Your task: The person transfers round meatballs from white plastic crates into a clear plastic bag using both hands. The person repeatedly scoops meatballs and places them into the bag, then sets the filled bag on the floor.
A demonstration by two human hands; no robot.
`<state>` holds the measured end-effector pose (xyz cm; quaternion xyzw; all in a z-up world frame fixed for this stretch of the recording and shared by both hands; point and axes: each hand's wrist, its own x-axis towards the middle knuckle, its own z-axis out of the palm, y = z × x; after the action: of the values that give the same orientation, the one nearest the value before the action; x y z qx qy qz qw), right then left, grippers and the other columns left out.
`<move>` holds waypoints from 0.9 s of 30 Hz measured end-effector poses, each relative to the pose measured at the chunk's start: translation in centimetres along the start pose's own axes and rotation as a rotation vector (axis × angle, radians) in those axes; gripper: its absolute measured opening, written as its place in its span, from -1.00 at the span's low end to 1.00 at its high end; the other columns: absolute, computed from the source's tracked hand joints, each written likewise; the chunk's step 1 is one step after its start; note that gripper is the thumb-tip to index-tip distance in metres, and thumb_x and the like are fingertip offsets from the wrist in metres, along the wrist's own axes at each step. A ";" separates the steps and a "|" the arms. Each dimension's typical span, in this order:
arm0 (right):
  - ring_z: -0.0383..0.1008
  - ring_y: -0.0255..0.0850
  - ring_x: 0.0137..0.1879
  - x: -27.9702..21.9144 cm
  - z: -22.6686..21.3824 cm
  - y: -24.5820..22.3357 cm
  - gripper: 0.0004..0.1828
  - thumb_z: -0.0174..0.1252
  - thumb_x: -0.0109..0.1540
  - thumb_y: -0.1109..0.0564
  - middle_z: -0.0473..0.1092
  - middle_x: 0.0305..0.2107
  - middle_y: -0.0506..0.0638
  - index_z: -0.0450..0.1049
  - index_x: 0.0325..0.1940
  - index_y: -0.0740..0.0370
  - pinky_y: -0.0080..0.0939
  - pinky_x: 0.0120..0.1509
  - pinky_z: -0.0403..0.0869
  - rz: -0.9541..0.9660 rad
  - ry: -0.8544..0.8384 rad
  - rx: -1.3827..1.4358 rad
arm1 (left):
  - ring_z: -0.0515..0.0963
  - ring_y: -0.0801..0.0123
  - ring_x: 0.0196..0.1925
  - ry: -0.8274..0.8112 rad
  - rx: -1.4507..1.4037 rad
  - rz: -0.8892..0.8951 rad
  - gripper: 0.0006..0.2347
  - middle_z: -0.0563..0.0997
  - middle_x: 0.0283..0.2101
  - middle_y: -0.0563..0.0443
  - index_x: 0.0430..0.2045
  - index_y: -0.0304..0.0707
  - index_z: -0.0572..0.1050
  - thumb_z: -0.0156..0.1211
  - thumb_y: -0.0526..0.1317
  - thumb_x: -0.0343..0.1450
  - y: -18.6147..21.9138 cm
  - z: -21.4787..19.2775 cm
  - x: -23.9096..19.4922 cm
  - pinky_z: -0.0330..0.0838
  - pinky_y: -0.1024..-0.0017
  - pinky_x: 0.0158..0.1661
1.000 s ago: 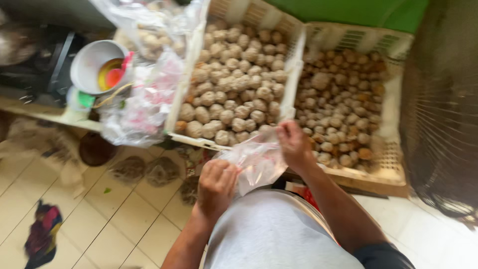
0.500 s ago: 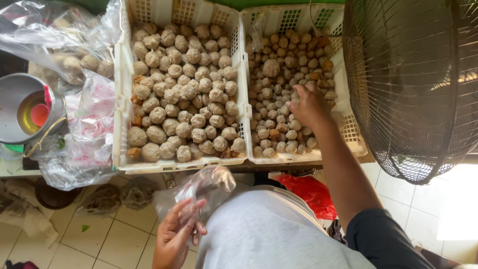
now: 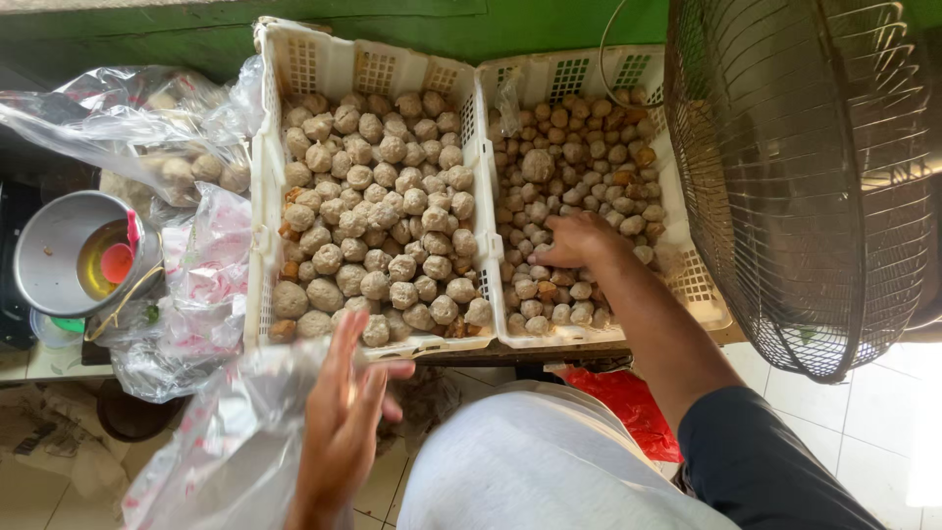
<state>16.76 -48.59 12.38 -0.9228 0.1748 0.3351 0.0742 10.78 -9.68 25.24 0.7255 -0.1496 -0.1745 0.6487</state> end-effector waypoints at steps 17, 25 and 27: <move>0.50 -0.01 -0.08 5.4 5.0 6.1 -0.50 0.33 0.19 0.05 0.49 -0.06 0.20 0.47 0.16 0.28 -0.13 -0.22 0.55 -0.133 0.038 1.231 | 0.65 0.54 -0.30 0.123 -0.272 0.064 -0.55 0.52 0.23 -0.25 0.30 -0.43 0.32 0.05 -0.16 0.52 5.8 3.0 17.0 0.24 0.71 -0.61; 0.54 0.00 0.07 -0.9 1.6 5.3 -0.52 0.18 0.21 -0.16 0.39 0.09 0.19 0.45 0.14 0.06 -0.18 -0.23 0.64 -0.429 -0.145 2.510 | 0.56 0.47 -0.27 -0.327 0.861 -0.451 -0.55 0.58 -0.21 -0.03 0.41 -0.13 0.32 -0.01 -0.11 0.56 -6.2 -20.5 -0.8 0.51 0.52 -0.25; 0.53 0.09 0.07 -1.8 1.2 4.1 -0.50 0.11 0.17 -0.21 0.36 0.10 0.21 0.43 0.10 0.05 -0.10 -0.19 0.68 -0.452 -0.183 2.613 | 0.61 0.61 -0.18 -0.399 1.455 -0.438 -0.54 0.62 -0.12 0.16 0.38 0.08 0.28 -0.04 -0.02 0.52 -8.9 -24.2 -3.6 0.53 0.62 -0.14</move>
<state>13.22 -51.63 12.56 -0.1565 0.2044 -0.0372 0.9656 18.33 14.43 18.99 0.9360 -0.1937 -0.2835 -0.0776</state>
